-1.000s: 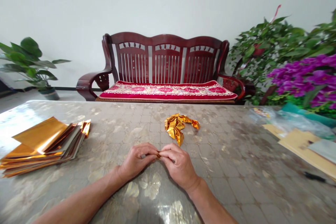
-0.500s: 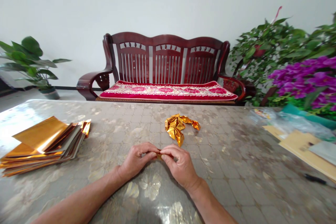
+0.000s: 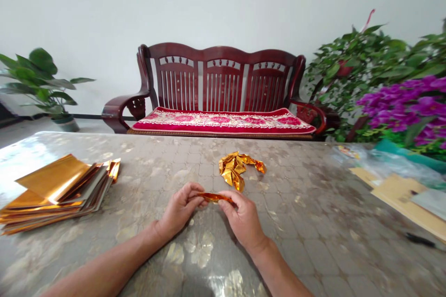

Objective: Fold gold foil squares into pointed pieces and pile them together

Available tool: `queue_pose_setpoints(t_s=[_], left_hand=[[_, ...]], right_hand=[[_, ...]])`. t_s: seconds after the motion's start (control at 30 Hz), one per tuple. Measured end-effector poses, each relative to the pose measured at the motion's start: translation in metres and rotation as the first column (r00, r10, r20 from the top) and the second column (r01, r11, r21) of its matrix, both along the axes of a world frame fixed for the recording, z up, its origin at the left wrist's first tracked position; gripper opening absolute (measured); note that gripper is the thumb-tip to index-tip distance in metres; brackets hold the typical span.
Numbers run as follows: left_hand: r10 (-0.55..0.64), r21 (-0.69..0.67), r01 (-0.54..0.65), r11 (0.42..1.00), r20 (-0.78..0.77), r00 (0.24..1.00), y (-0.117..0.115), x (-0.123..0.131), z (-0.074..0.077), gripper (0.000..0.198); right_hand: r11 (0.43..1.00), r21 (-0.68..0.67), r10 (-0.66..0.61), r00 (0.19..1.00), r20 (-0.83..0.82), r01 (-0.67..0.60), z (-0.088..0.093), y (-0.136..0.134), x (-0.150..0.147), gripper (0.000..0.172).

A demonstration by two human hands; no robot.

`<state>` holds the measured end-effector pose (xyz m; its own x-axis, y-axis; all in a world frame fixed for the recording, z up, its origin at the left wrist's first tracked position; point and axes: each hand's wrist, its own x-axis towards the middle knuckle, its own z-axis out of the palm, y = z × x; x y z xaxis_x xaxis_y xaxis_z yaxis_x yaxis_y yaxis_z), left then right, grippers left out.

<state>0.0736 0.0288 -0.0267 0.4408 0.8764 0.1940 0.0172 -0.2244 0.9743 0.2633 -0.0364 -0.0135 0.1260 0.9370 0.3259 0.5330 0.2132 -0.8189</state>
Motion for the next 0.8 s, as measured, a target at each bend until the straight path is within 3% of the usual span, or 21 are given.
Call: queue_pose_setpoints(t_s=[0.1, 0.2, 0.4, 0.8], left_hand=[[0.030, -0.092, -0.025, 0.995, 0.053, 0.998, 0.0034, 0.0018, -0.0023, 0.013], [0.040, -0.125, -0.039, 0.991, 0.005, 0.999, 0.0065, 0.0015, -0.0047, 0.013], [0.058, 0.044, -0.051, 0.998, -0.183, 0.981, 0.0073, -0.0030, -0.0067, 0.018], [0.073, 0.110, -0.049, 0.993, -0.227, 0.971, 0.0045, -0.0052, 0.0020, 0.022]], right_hand=[[0.999, 0.031, 0.045, 0.999, -0.031, -0.044, -0.0009, 0.0008, 0.0034, 0.024], [0.996, 0.039, 0.076, 0.996, -0.049, -0.074, -0.0009, 0.0023, 0.0049, 0.027], [0.994, 0.109, 0.012, 0.989, 0.149, -0.029, 0.0026, 0.0039, 0.0053, 0.024], [0.993, 0.103, 0.026, 0.976, 0.215, -0.049, 0.0055, 0.0029, 0.0047, 0.022]])
